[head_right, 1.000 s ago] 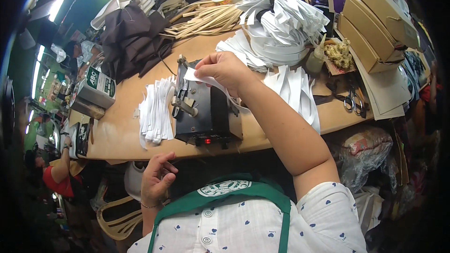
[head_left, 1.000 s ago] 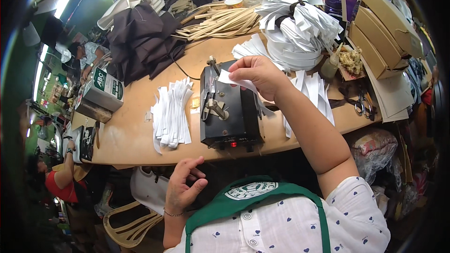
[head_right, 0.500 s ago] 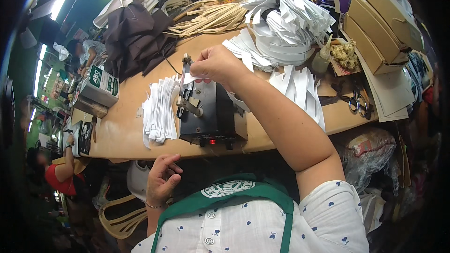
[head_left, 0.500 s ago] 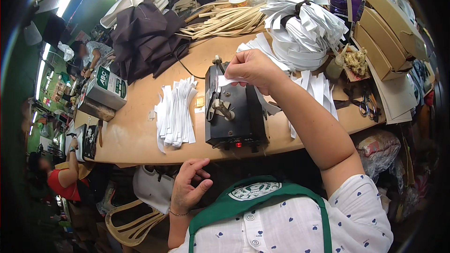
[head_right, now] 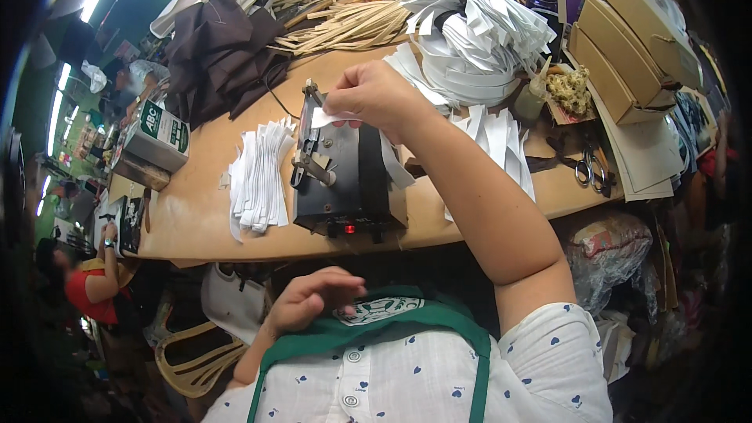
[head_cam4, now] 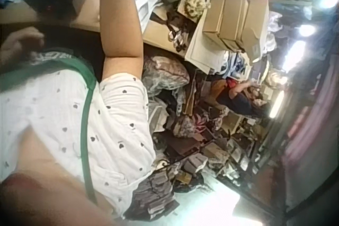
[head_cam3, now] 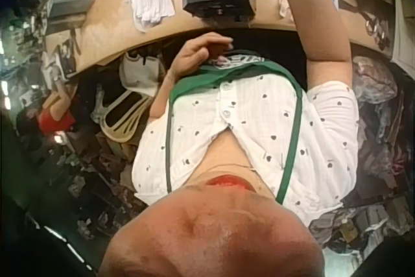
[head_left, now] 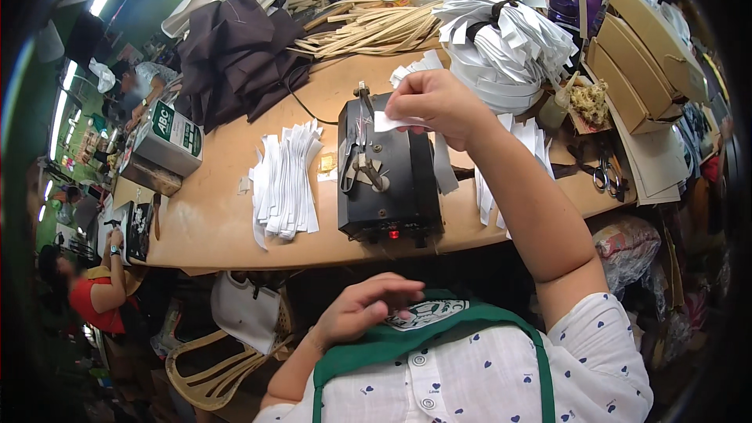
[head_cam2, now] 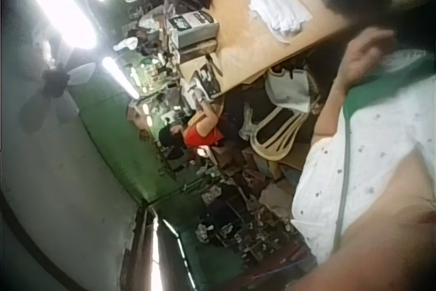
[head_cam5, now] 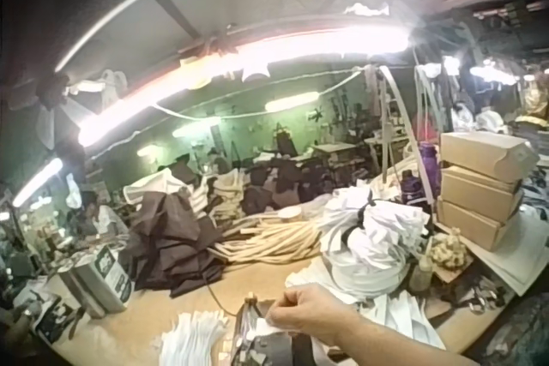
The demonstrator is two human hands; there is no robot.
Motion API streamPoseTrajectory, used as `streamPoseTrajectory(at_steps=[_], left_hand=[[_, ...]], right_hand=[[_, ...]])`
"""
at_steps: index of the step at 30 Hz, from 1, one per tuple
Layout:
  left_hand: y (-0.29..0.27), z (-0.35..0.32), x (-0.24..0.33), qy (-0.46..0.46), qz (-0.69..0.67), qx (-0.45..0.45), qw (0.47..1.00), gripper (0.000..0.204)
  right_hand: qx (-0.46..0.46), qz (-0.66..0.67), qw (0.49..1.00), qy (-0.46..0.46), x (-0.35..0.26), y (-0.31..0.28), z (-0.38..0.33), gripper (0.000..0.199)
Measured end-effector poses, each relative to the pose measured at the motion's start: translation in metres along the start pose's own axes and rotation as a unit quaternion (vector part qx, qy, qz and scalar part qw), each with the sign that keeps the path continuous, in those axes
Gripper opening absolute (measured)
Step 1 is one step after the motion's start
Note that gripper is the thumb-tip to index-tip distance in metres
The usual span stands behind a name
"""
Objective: The person picks up strips of white fabric one at a time, aligns them on a small benchtop machine to process them, and stacks the completed pieces on the workspace.
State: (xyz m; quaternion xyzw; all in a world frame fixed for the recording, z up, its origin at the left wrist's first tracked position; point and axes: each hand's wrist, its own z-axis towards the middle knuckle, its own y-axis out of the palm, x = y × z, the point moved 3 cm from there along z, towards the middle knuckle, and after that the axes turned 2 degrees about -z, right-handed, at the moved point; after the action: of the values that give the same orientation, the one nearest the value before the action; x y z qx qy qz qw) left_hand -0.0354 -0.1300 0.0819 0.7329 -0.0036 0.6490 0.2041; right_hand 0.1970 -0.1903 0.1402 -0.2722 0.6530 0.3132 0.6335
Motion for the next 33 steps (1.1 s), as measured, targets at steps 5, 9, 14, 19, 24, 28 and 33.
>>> streamPoseTrajectory(at_steps=[5, 9, 14, 19, 24, 28, 33], left_hand=[[0.038, 0.060, -0.027, -0.105, -0.368, -0.070, 0.921, 0.071], [0.051, 0.105, -0.028, -0.100, -0.434, -0.026, 0.895, 0.061], [0.067, 0.146, -0.029, 0.020, -0.316, 0.123, 0.941, 0.025], [0.070, 0.152, -0.028, 0.083, -0.068, 0.193, 0.975, 0.024], [0.069, 0.149, -0.032, 0.142, 0.149, 0.219, 0.954, 0.024], [0.057, 0.134, -0.027, 0.097, 0.258, 0.187, 0.943, 0.024], [0.044, 0.072, -0.011, 0.120, 0.367, 0.046, 0.921, 0.028]], right_hand=[[-0.023, 0.178, 0.982, -0.054, -0.005, 0.000, -0.055, 0.012], [-0.179, 0.273, 0.939, -0.106, 0.002, -0.008, -0.107, 0.011], [-0.279, 0.177, 0.929, -0.164, 0.001, -0.039, -0.145, 0.012], [0.169, -0.088, 0.981, -0.049, 0.013, -0.082, -0.160, 0.021], [0.146, 0.033, 0.989, 0.015, 0.036, -0.069, -0.147, 0.021], [0.119, 0.124, 0.985, 0.026, 0.043, -0.058, -0.131, 0.015], [0.062, 0.175, 0.983, -0.002, 0.030, -0.043, -0.091, 0.010]])
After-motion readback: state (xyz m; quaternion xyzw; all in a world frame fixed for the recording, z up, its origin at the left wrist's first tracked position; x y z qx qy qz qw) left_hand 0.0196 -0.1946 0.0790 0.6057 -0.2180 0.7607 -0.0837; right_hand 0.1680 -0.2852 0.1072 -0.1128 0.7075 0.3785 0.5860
